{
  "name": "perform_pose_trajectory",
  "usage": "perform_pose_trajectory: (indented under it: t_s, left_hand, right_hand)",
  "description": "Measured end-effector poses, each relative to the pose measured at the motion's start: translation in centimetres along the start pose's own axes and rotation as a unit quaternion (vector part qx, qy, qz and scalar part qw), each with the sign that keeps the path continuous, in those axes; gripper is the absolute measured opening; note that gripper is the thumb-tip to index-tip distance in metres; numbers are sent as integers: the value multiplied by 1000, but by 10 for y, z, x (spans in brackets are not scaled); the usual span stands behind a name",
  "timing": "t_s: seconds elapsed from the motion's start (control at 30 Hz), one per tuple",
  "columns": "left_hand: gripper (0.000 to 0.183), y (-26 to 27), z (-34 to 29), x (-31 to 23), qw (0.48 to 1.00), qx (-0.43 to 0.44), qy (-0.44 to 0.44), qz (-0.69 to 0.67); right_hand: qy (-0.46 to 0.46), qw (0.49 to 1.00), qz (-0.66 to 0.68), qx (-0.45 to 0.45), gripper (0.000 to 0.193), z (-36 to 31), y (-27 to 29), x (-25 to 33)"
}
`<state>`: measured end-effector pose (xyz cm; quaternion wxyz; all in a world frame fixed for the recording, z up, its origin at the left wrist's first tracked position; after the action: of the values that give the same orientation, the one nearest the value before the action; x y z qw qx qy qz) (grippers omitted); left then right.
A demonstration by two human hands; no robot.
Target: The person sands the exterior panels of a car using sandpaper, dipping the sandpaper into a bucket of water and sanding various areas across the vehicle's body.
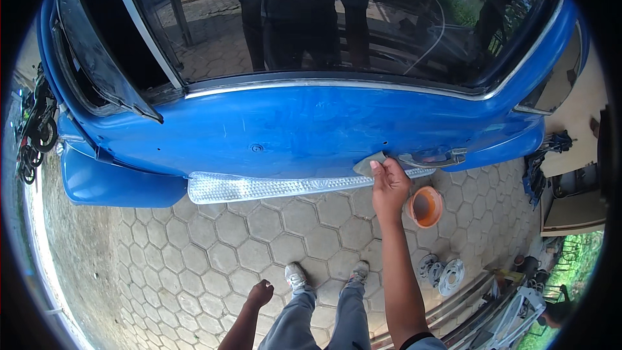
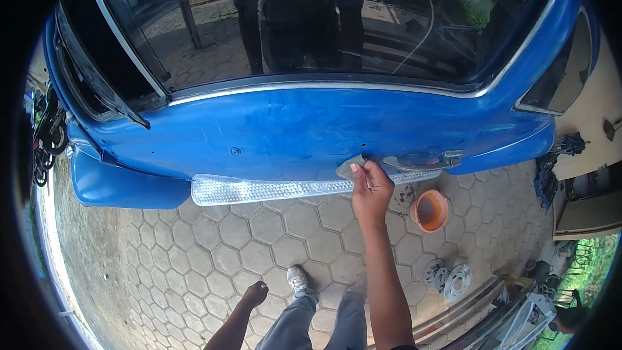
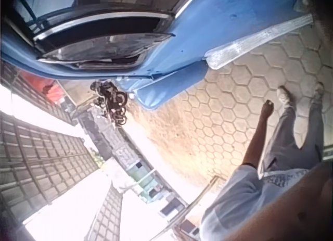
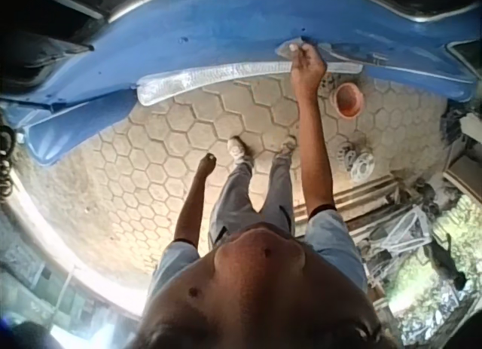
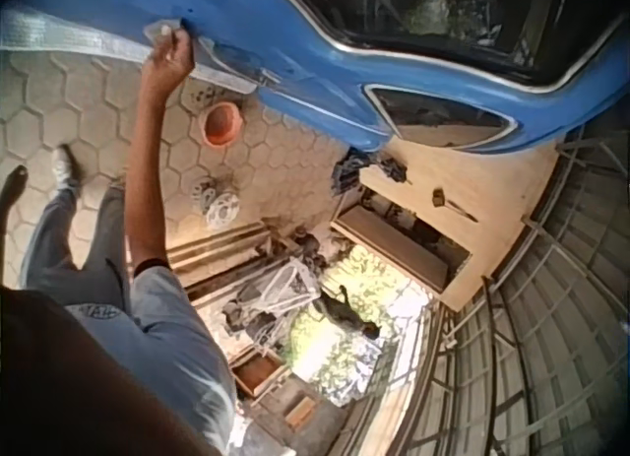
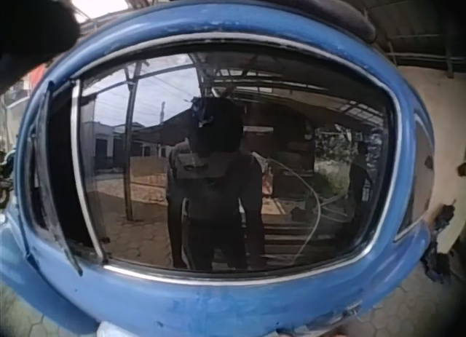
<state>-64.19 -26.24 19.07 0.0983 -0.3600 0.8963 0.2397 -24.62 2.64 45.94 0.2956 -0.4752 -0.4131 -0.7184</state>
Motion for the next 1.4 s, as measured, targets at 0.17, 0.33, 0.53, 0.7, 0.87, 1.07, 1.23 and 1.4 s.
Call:
perform_pose_trajectory:
  t_s: [0.17, 0.33, 0.53, 0.7, 0.87, 1.07, 1.23, 1.4]
  left_hand:
    - [46, 12, 3, -31, 999, 14, -21, 47]
    - [44, 38, -7, -38, 998, -9, -50, 37]
    - [42, 45, -17, -12, 997, -49, -32, -56]
    - [45, -2, -22, 54, 998, 21, 45, 49]
    - [48, -20, -34, 53, 998, 38, 40, 16]
    - [48, -17, -30, 15, 998, 28, -7, -56]
    - [45, 7, -25, 8, 997, -10, -16, -68]
    - [42, 35, -28, 30, 999, -33, 12, -40]
  right_hand:
    - [181, 978, -25, 105, 11, -4, -82, 84]
    - [116, 991, -26, 61, 10, -7, -56, 66]
    - [-19, 998, 55, -31, 14, 12, 10, 33]
    - [143, 987, -19, 65, 11, -4, -72, 86]
    - [177, 979, -10, 100, 7, -15, -107, 105]
    - [-21, 998, 30, -43, 16, -5, -8, 29]
    - [-34, 998, 36, -27, 19, -9, -23, 40]
    - [224, 958, -7, 177, 7, -37, -170, 114]
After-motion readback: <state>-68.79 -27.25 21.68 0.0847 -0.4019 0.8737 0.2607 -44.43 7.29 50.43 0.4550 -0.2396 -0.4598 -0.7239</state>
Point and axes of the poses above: each hand's wrist, its own z-axis towards the middle knuckle, its own y-axis out of the back of the hand, x = y × z, the point moved 6 cm from there along z, towards the middle knuckle, and after that the axes turned 7 degrees about -z, right-handed, at the moved point
